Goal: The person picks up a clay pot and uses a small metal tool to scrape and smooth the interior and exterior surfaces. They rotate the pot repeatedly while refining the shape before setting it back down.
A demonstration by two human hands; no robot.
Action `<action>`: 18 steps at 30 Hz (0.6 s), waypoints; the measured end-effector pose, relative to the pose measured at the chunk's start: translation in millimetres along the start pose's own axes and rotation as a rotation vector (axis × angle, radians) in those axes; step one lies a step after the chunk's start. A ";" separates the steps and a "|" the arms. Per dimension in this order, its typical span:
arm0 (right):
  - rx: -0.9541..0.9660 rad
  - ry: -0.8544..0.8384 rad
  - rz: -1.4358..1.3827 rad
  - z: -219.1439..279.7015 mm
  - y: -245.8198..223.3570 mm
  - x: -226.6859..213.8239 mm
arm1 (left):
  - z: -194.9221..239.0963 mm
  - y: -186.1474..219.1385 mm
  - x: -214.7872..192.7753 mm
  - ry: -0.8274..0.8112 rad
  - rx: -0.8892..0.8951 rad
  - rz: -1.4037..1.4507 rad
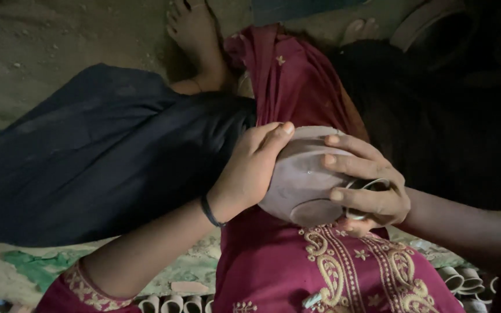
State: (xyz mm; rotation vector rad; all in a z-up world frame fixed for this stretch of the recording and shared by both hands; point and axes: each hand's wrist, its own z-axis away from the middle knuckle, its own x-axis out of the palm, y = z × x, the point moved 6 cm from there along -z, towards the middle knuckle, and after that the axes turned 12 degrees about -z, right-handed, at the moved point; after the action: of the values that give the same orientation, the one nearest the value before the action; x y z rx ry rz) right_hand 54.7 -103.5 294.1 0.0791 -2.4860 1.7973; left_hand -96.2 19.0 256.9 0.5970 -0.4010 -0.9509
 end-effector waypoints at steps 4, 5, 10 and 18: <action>-0.013 -0.063 -0.010 -4.1 2.4 7.2 | -3.6 -5.8 3.8 -0.053 -0.006 -0.029; -0.008 -0.060 -0.013 -13.5 2.3 10.3 | -2.1 -4.9 8.3 -0.055 -0.012 -0.029; -0.013 -0.254 0.091 -24.4 6.6 7.0 | -4.9 5.6 16.0 0.113 0.763 -0.431; 0.281 0.380 -0.621 18.1 12.4 -22.8 | -31.3 -79.2 20.7 -0.142 -0.394 0.455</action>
State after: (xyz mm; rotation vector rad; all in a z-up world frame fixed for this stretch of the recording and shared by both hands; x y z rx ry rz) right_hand 75.8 -116.9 274.6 0.4270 -1.6885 1.6678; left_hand -117.9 -24.2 183.8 0.0694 -0.4377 -0.6088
